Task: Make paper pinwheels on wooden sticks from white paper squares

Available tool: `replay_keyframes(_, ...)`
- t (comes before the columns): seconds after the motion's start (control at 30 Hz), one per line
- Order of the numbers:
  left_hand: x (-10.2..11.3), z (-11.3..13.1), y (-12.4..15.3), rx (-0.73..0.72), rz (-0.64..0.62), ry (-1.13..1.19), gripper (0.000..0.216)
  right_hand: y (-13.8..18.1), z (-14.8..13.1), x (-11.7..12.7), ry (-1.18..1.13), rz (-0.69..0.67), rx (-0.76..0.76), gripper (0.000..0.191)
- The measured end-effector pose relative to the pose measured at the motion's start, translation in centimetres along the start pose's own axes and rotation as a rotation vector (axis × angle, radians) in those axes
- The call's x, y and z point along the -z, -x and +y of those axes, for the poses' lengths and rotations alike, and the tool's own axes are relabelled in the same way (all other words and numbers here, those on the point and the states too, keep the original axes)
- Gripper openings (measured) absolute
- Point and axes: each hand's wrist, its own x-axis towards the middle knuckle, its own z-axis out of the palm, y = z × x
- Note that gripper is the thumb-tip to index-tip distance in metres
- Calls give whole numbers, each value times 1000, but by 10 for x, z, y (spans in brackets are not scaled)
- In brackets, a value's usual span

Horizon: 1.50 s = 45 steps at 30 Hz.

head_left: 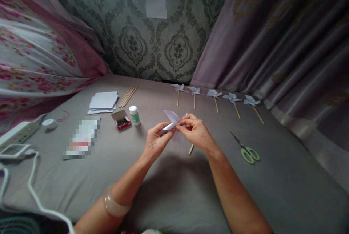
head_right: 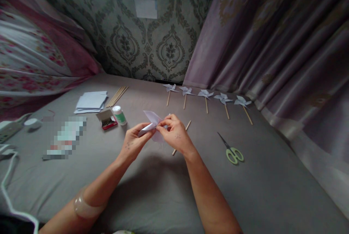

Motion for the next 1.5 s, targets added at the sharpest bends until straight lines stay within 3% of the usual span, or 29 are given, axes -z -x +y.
replay_keyframes(0.47,2,-12,-6,-22,8,-9,26,-7,16,-2,-94,-91,-85,14)
replay_keyframes(0.67,6,-9,-10,-11,26,-25,30,-9,20,-6,-9,42,-19,17)
replay_keyframes(0.77,7,-8,-10,-5,10,-36,29,-8,18,-3,114,130,76,36)
replay_keyframes(0.9,9,-7,-11,4,-32,-45,28,-7,17,4,202,56,201,56)
replay_keyframes(1.07,10,-3,-11,28,-83,-75,28,-8,22,11,216,-108,183,32)
replay_keyframes(1.2,13,-2,-12,38,-121,-91,31,-11,25,12,184,-154,155,17)
replay_keyframes(1.37,17,-4,-15,49,-160,-116,36,-13,25,11,156,-131,207,11)
replay_keyframes(1.5,15,-5,-16,69,-202,-128,37,-7,31,8,-31,-192,61,15)
